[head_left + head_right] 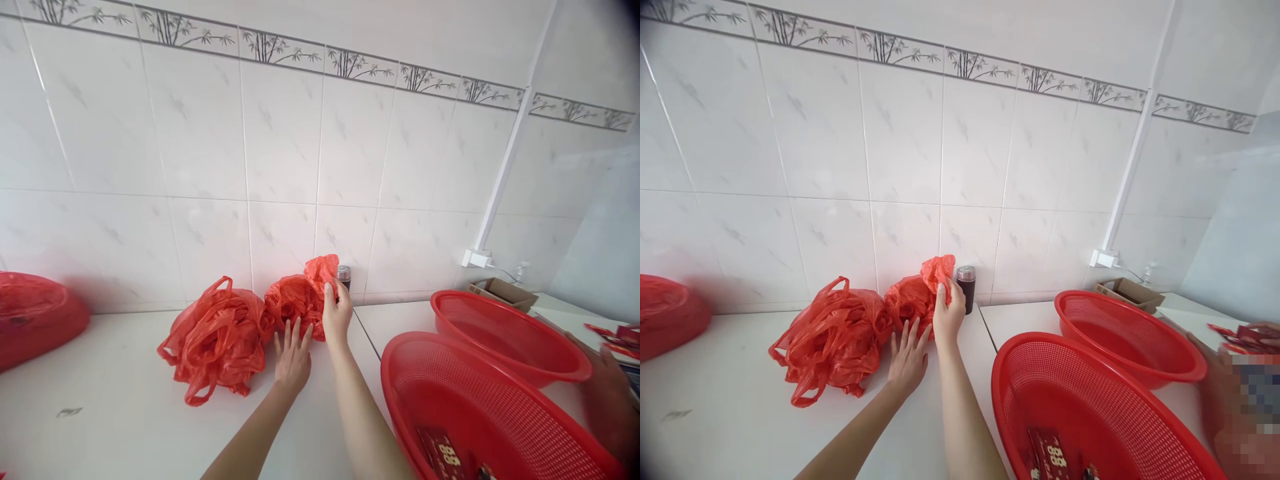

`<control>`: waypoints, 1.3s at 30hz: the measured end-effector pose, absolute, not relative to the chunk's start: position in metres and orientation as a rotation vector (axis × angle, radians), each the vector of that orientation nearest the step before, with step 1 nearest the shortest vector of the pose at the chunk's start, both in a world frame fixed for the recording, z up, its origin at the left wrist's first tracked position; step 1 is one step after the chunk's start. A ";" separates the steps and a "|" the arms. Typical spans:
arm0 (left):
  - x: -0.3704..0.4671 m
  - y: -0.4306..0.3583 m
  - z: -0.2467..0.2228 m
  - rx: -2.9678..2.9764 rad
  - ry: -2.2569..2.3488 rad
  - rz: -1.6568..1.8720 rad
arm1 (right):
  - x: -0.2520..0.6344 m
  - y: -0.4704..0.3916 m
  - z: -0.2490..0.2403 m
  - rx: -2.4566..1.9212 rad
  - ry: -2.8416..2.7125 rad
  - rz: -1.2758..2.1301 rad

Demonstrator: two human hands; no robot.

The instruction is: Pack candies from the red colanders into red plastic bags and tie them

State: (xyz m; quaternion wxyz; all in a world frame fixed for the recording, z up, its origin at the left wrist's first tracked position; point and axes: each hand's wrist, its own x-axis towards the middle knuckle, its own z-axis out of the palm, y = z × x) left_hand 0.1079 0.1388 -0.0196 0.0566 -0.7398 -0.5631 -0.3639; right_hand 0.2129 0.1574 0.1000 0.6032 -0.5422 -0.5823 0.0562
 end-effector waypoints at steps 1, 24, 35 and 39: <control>0.106 0.135 -0.014 -2.241 -1.727 -1.171 | 0.216 0.143 0.102 -1.153 -1.295 0.186; -0.005 -0.059 -0.005 -2.174 -2.804 -1.986 | 0.210 0.000 0.068 -0.870 -0.884 0.909; -0.030 -0.084 -0.017 -1.315 -2.618 -2.424 | 0.218 -0.018 0.093 -0.849 -0.813 0.877; -0.014 -0.099 0.016 -1.590 -2.640 -2.501 | 0.190 -0.057 0.086 -0.822 -1.457 1.050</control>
